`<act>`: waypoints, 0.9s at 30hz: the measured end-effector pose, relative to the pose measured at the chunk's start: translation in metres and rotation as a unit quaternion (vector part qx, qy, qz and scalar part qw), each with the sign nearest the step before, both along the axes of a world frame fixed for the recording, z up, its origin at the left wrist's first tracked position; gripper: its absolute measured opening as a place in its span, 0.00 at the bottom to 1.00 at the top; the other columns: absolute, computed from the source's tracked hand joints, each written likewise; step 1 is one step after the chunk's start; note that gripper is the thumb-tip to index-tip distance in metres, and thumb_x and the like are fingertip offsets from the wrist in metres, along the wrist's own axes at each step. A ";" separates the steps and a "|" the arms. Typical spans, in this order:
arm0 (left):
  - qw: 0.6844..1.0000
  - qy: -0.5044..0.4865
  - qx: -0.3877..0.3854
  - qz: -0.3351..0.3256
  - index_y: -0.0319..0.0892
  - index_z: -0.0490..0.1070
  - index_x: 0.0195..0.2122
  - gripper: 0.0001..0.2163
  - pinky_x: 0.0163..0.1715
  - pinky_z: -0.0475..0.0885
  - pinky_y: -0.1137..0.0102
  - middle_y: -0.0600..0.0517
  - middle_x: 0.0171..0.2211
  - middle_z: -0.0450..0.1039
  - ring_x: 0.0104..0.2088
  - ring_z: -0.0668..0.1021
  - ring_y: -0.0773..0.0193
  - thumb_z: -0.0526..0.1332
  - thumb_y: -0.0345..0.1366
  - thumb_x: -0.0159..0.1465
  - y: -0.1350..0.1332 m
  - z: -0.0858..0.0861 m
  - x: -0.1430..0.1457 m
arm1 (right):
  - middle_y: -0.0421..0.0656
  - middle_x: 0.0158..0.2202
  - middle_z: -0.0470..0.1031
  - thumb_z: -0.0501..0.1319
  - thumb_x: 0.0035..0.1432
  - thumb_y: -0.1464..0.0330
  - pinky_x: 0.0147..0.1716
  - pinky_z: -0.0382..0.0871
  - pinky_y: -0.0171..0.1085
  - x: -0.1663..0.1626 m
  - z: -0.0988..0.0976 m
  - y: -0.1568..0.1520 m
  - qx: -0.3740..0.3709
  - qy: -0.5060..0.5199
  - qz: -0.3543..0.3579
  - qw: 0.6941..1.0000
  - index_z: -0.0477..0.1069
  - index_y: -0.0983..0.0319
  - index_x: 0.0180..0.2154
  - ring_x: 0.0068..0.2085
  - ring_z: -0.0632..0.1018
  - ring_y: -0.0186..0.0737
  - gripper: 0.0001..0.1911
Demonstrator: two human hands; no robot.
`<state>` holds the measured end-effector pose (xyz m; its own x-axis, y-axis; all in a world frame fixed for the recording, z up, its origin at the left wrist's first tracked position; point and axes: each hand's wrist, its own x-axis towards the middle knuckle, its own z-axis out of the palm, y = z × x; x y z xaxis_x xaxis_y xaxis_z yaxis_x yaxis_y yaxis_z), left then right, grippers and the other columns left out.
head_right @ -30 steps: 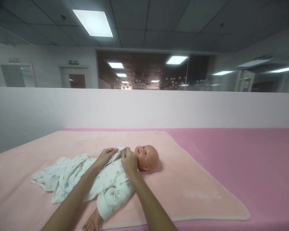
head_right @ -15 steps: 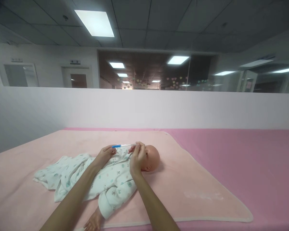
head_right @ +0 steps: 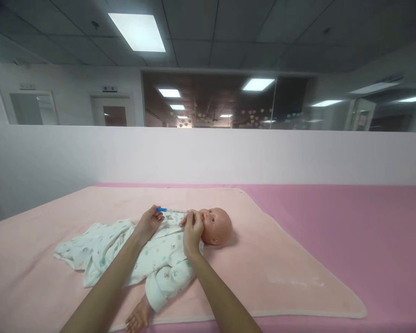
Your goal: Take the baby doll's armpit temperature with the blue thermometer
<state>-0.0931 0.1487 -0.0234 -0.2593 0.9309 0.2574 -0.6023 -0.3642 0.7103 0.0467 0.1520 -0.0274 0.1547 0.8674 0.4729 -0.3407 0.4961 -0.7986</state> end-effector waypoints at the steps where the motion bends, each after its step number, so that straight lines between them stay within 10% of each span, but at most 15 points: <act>1: 1.000 0.004 0.000 0.001 0.37 0.68 0.22 0.11 0.24 0.62 0.75 0.58 0.15 0.59 0.20 0.64 0.74 0.66 0.39 0.46 0.000 0.000 0.000 | 0.34 0.19 0.61 0.50 0.54 0.58 0.20 0.63 0.29 0.000 0.000 0.000 -0.001 -0.001 0.000 1.000 0.60 0.62 0.27 0.19 0.66 0.27 0.14; 27: 0.999 0.045 -0.015 -0.004 0.40 0.55 0.11 0.17 0.24 0.61 0.73 0.61 0.10 0.52 0.16 0.61 0.74 0.63 0.40 0.46 -0.002 -0.001 0.002 | 0.29 0.12 0.52 0.51 0.52 0.53 0.08 0.49 0.27 -0.001 -0.002 -0.001 -0.053 0.024 0.052 0.997 0.53 0.61 0.21 0.11 0.56 0.23 0.19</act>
